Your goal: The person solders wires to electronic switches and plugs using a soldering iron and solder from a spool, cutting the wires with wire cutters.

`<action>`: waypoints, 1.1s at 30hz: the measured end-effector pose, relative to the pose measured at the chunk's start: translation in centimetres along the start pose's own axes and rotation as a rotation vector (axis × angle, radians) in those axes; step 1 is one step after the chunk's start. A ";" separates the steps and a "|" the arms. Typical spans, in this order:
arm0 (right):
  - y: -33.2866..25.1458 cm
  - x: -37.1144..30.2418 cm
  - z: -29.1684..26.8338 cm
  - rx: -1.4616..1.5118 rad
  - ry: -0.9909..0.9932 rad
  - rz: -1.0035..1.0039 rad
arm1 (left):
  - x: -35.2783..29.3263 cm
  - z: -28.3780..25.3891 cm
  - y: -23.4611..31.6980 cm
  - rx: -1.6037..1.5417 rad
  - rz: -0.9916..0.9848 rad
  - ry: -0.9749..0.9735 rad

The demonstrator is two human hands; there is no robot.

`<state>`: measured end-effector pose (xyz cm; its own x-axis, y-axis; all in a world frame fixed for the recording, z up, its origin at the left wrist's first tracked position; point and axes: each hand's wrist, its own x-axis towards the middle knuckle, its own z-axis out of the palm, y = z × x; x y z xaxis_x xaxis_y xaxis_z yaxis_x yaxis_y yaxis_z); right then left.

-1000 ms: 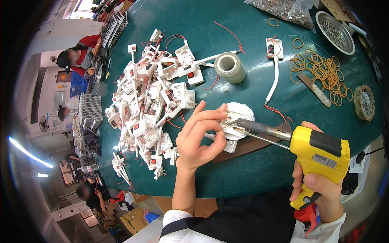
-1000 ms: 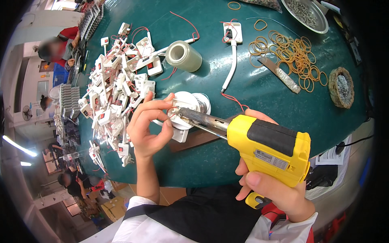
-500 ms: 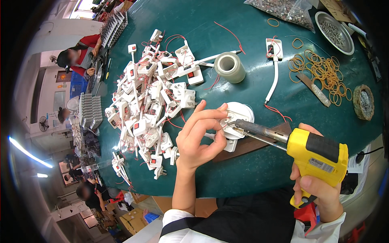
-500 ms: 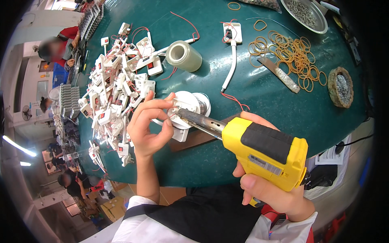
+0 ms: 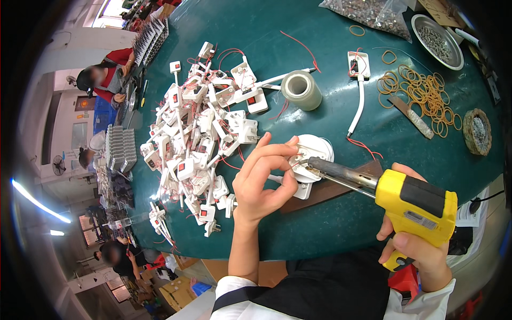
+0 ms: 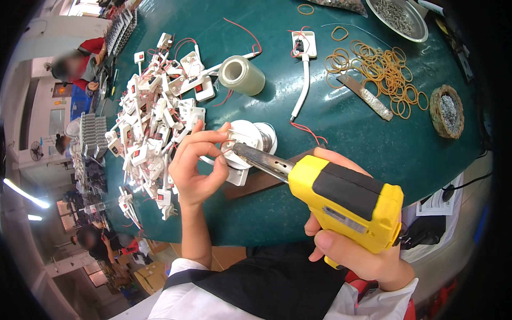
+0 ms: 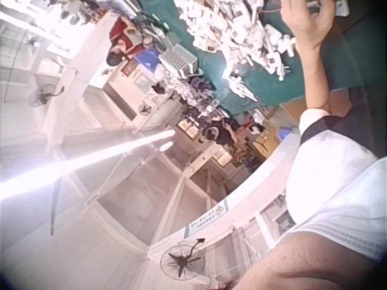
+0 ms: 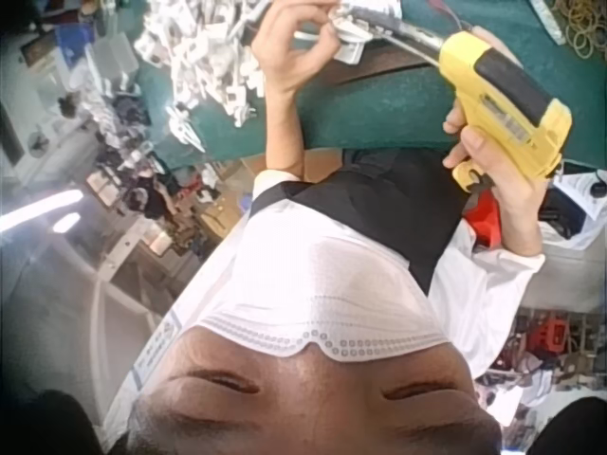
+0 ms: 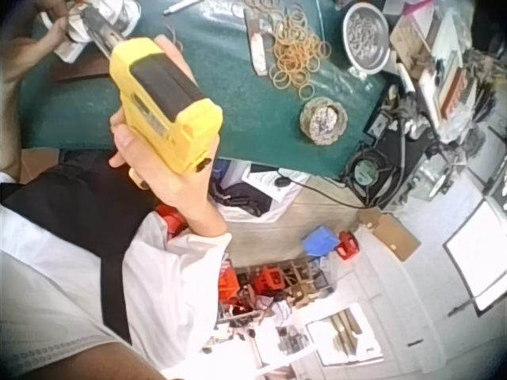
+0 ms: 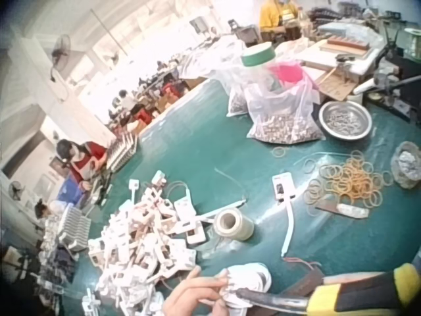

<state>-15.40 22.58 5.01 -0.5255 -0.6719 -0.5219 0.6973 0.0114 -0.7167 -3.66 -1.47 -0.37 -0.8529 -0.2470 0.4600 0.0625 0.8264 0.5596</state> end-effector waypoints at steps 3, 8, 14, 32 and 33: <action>-0.1 -0.2 -0.2 0.023 0.028 -0.024 | 0.0 0.0 0.0 -0.004 -0.005 0.001; 0.0 -0.2 -0.1 0.034 0.032 -0.005 | 0.0 0.0 0.0 -0.003 -0.002 0.001; 0.1 0.0 -0.1 0.014 0.004 0.018 | 0.0 -0.1 0.0 -0.006 -0.005 -0.009; -0.4 0.3 0.3 0.015 0.036 0.033 | 0.0 0.0 -0.1 -0.003 0.010 -0.005; -0.4 0.3 0.3 0.008 0.035 0.029 | 0.0 0.0 -0.1 -0.002 0.010 -0.003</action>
<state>-15.70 22.20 5.30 -0.5215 -0.6452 -0.5583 0.7164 0.0243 -0.6973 -3.70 -1.55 -0.38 -0.8540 -0.2368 0.4633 0.0721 0.8280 0.5561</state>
